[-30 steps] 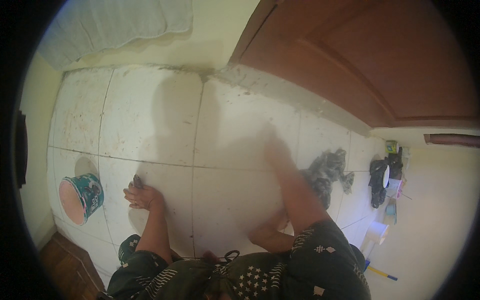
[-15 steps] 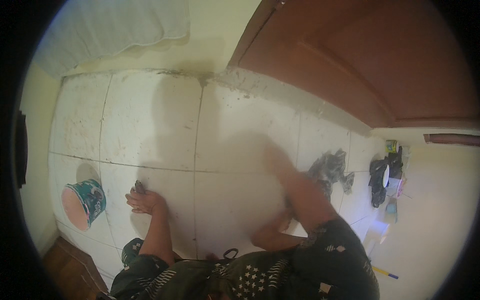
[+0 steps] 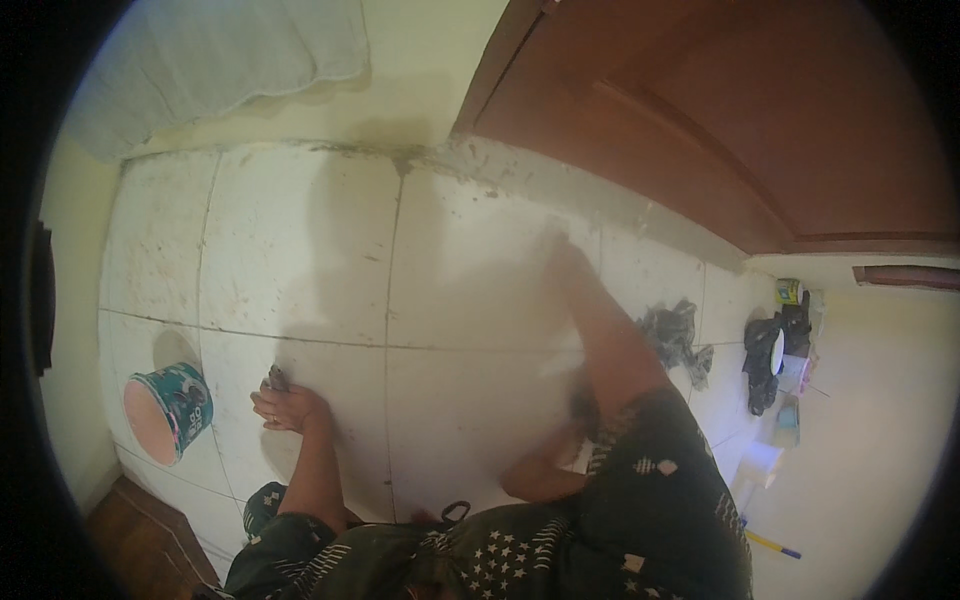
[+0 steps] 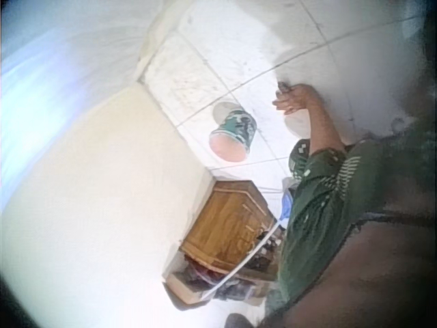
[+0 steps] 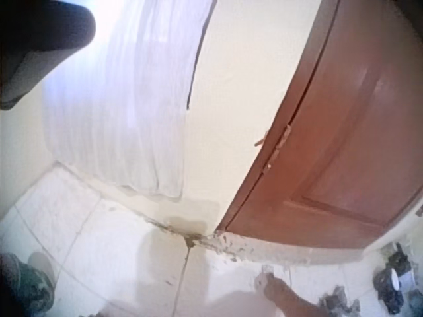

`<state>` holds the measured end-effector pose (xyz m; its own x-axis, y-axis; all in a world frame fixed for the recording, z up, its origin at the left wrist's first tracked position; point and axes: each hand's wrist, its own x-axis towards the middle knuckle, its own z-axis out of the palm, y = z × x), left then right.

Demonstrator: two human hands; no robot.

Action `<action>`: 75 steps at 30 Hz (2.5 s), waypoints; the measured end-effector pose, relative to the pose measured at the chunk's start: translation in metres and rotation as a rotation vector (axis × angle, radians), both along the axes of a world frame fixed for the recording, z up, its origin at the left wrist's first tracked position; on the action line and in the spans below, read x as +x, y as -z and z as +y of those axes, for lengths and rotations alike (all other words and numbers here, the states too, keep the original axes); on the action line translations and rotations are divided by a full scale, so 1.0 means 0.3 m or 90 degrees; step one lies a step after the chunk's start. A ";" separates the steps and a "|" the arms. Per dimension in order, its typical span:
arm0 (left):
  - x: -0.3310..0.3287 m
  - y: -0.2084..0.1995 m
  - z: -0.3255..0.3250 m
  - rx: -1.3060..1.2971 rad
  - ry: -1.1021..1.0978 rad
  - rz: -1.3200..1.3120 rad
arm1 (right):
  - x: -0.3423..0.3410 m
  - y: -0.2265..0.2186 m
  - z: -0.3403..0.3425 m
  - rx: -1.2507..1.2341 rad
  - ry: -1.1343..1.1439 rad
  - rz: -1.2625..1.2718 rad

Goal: The person scrapes a crack in a tiled floor with a putty knife, wipes the debris away with a cloth, and applies paint to the area from a bucket using a small brush.

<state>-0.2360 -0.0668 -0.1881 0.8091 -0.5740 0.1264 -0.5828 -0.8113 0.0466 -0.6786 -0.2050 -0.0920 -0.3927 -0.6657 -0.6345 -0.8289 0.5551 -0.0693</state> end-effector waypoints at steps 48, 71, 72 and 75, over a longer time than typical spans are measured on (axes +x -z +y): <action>-0.010 -0.003 0.001 0.004 0.012 0.012 | 0.081 -0.112 -0.026 -0.029 -0.287 0.210; -0.021 -0.047 -0.015 0.031 0.005 0.023 | 0.074 0.005 0.057 -0.137 -0.347 0.185; -0.023 -0.050 -0.012 0.046 0.000 0.020 | 0.080 0.024 0.108 -0.144 -0.339 0.160; -0.009 -0.032 0.004 -0.005 0.016 -0.017 | 0.062 0.077 0.172 -0.099 -0.326 0.206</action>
<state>-0.2386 -0.0656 -0.1786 0.7903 -0.5936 0.1518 -0.6047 -0.7956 0.0367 -0.6599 -0.1534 -0.1152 -0.1552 -0.8956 -0.4170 -0.9797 0.0854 0.1812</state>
